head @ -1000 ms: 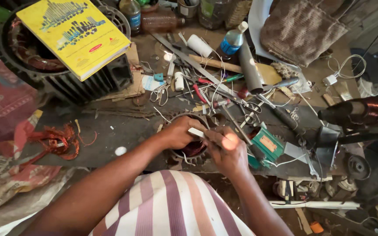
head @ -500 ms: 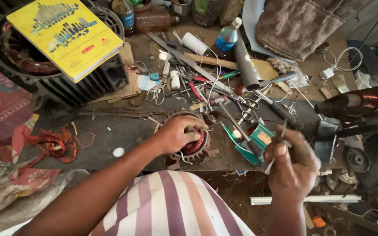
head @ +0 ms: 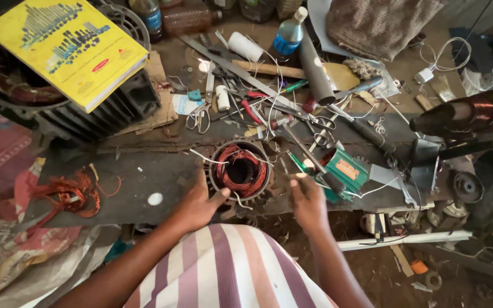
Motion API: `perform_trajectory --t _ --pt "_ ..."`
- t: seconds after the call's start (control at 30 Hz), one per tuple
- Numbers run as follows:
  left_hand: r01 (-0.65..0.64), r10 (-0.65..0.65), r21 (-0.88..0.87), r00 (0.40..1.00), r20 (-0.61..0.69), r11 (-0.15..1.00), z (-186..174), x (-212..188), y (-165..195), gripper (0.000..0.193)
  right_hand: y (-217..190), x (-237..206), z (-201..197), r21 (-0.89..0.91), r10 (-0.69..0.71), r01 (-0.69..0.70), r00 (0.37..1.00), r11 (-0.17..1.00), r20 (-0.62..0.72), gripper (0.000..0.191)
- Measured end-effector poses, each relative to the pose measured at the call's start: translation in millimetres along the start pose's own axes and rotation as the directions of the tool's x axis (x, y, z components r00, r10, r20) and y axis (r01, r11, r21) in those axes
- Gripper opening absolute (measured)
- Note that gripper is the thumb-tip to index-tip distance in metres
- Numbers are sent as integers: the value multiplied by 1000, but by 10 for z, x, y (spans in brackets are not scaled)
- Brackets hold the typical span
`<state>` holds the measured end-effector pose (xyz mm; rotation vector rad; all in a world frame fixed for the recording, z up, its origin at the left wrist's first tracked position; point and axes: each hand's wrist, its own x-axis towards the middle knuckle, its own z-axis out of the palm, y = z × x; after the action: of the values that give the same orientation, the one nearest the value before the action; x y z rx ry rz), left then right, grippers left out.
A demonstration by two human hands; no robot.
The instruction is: The person works on an electric motor stator with copper windings on a cluttered workbench, arranging and pressing the winding wires into place by hand and using pliers to cut and trim wire ends. They reposition the stator repeatedly while tending to the windings.
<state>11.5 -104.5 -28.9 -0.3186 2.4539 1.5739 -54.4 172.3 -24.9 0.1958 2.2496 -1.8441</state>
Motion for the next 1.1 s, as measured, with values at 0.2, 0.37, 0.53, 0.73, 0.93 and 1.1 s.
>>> perform_trajectory --t 0.2,0.37,0.53,0.73,0.93,1.1 --pt "107 -109 157 994 3 982 47 51 -98 97 27 -177 259 -239 -142 117 986 964 -92 17" --pt "-77 77 0 996 43 997 -63 132 -173 95 18 -358 348 -109 -45 33 993 994 -105 14" --pt "-238 230 27 958 171 971 -400 447 -324 90 60 -599 488 -49 31 -34 998 998 -56 12" --pt "-413 386 61 886 257 909 -609 606 -190 82 -193 -753 450 -269 -185 165 981 949 -51 12" --pt "-392 392 367 917 76 844 -723 -104 227 62 -268 -528 260 -242 -324 288 938 927 -125 17" --pt "-488 364 238 831 420 840 -604 -415 437 53 44 -76 159 29 -386 406 886 913 -257 24"
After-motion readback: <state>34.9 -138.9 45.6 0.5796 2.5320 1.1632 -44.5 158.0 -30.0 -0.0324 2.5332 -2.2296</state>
